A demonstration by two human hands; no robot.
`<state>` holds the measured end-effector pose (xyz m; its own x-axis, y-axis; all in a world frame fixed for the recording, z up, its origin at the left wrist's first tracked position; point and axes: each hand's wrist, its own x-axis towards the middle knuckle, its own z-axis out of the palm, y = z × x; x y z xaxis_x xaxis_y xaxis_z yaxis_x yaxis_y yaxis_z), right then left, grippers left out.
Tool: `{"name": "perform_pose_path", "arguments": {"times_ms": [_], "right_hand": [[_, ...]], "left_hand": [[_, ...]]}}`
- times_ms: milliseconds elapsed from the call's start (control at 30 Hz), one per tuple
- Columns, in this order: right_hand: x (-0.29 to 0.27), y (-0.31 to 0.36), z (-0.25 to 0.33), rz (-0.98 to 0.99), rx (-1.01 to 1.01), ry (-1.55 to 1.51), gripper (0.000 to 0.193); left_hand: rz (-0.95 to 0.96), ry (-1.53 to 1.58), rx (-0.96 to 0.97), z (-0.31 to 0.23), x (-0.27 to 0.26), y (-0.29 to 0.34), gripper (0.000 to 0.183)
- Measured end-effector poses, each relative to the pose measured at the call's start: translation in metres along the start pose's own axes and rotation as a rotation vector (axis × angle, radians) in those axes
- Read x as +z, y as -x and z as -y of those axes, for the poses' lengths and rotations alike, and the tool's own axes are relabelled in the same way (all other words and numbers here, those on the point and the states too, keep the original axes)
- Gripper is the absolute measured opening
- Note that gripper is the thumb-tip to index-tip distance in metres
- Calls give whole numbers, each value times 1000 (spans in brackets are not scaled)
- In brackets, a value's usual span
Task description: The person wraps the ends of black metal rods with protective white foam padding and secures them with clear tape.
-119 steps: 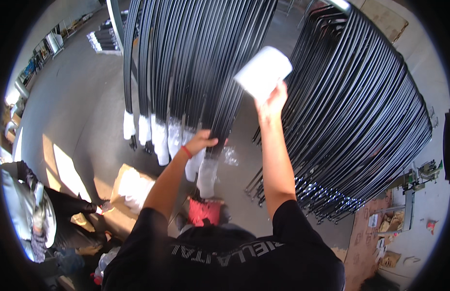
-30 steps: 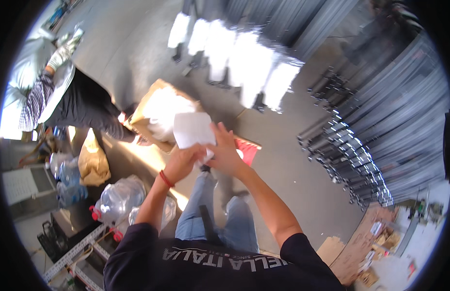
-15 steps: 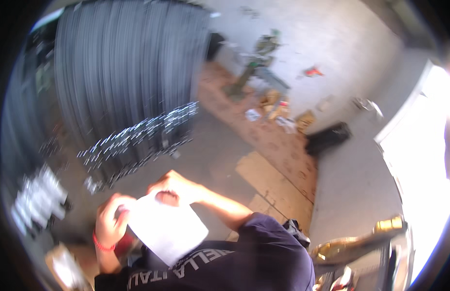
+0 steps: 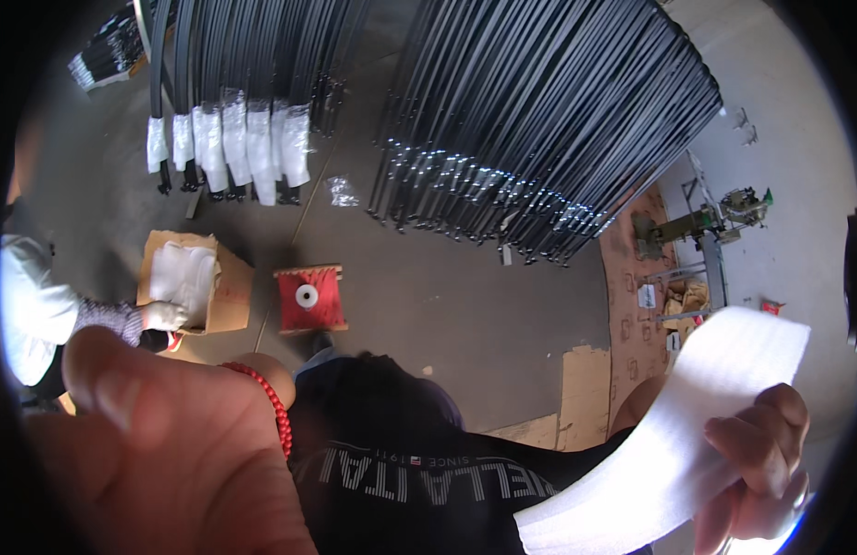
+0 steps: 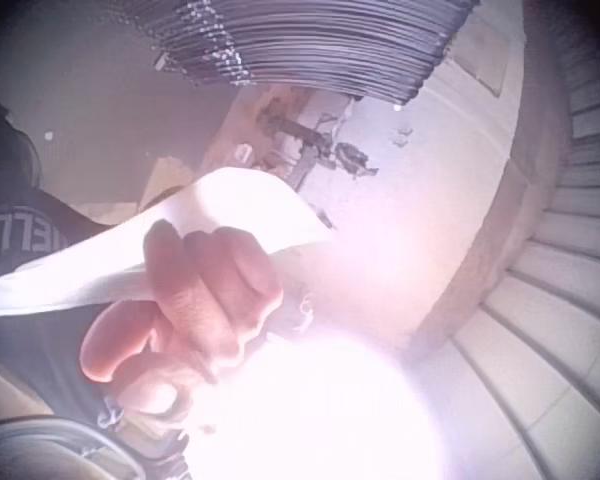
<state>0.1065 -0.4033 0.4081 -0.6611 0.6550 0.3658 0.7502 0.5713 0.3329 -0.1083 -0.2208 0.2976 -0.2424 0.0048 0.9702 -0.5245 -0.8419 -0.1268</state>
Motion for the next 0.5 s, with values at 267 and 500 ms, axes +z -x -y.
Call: {"name": "perform_pose_path", "arguments": {"times_ms": [267,500], "right_hand": [[47,-61,-1,-42,-270,43,33],[70,-68,-30,-284,-229,27,31]], "left_hand": [[53,-69,24,-2,-42,-2,65],[76,-175,-7,-1,-78,-9,64]]}}
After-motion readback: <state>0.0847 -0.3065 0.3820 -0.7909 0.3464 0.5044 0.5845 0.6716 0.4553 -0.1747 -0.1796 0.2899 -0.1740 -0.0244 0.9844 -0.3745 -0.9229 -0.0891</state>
